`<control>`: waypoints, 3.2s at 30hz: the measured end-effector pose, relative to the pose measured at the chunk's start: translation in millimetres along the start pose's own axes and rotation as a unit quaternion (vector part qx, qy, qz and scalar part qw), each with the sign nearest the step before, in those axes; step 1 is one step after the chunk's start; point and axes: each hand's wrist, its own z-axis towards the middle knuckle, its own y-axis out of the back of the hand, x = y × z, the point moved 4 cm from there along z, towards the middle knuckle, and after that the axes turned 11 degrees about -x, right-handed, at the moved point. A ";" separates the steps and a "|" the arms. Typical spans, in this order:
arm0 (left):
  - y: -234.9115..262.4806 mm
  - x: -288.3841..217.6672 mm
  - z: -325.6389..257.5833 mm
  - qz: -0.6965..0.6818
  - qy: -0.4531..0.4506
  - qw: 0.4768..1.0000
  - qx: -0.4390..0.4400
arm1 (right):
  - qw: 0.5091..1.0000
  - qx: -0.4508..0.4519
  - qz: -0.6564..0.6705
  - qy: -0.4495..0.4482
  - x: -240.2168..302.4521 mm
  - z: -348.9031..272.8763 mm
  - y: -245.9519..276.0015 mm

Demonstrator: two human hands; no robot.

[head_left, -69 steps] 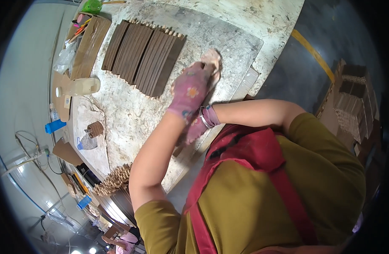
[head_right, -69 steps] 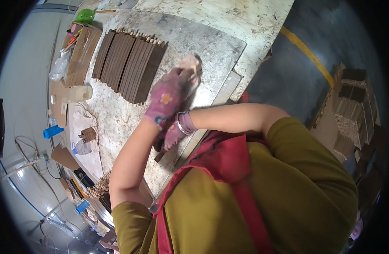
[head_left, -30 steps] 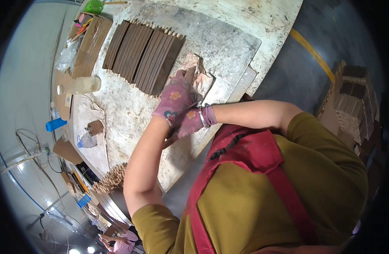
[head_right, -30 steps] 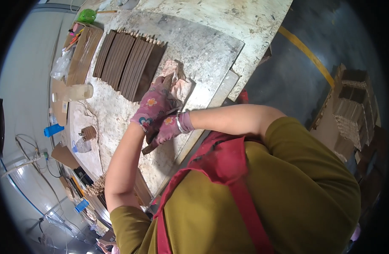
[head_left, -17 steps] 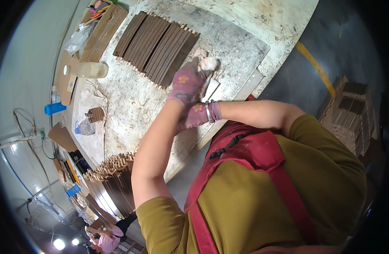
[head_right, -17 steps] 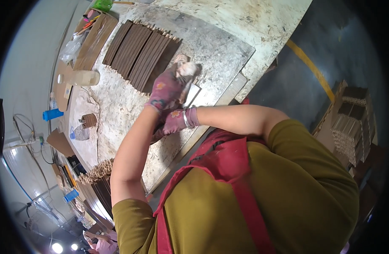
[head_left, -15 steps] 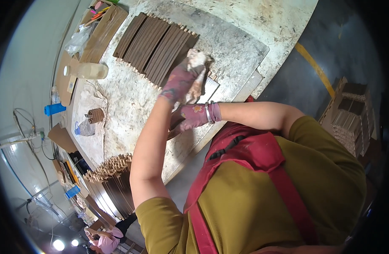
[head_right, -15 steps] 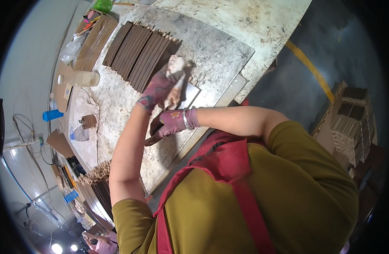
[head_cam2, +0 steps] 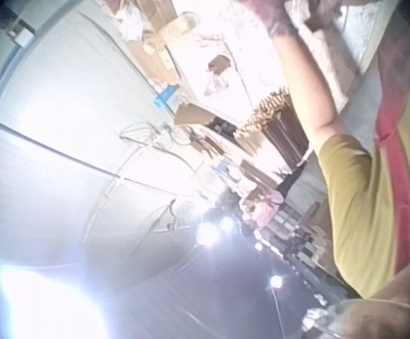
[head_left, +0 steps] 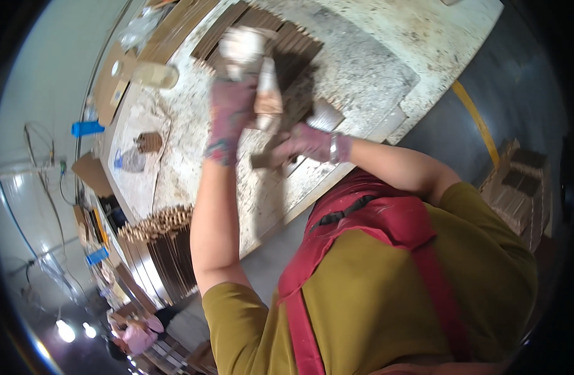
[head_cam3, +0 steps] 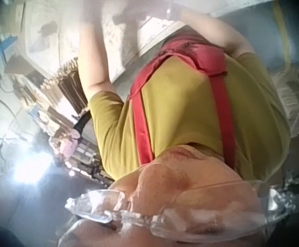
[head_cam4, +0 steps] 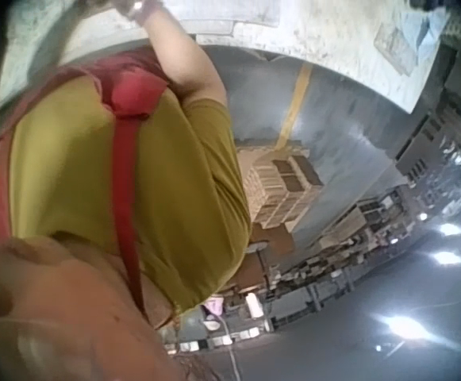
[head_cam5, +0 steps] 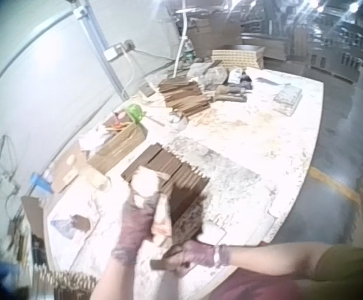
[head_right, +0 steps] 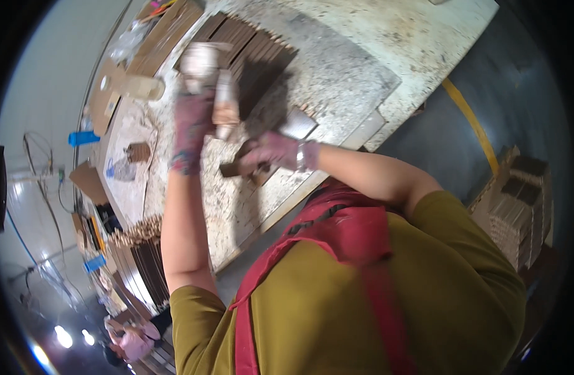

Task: The person assembles wooden furniture components at a workbench by wiping surfaces with a cloth, handling small wooden blocks, and fitting wooden panels together.

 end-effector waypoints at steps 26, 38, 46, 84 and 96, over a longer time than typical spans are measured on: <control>-33.0 58.6 -155.5 0.136 -0.121 0.979 -0.087 | 0.916 -0.142 0.373 0.030 -5.2 -25.1 59.3; -43.3 72.2 -167.7 0.156 -0.198 0.966 -0.065 | 0.898 -0.005 0.439 0.025 14.8 -36.5 54.6; 29.8 95.0 -147.2 0.217 -0.026 0.971 0.091 | 0.920 -0.030 0.388 0.034 45.4 -73.7 90.7; -17.5 18.3 -96.1 0.234 -0.335 0.891 -0.198 | 0.844 -0.114 0.524 -0.038 14.8 -124.5 78.2; -40.4 24.9 -87.5 0.210 -0.340 0.905 -0.148 | 0.862 -0.217 0.458 0.009 29.8 -135.7 129.5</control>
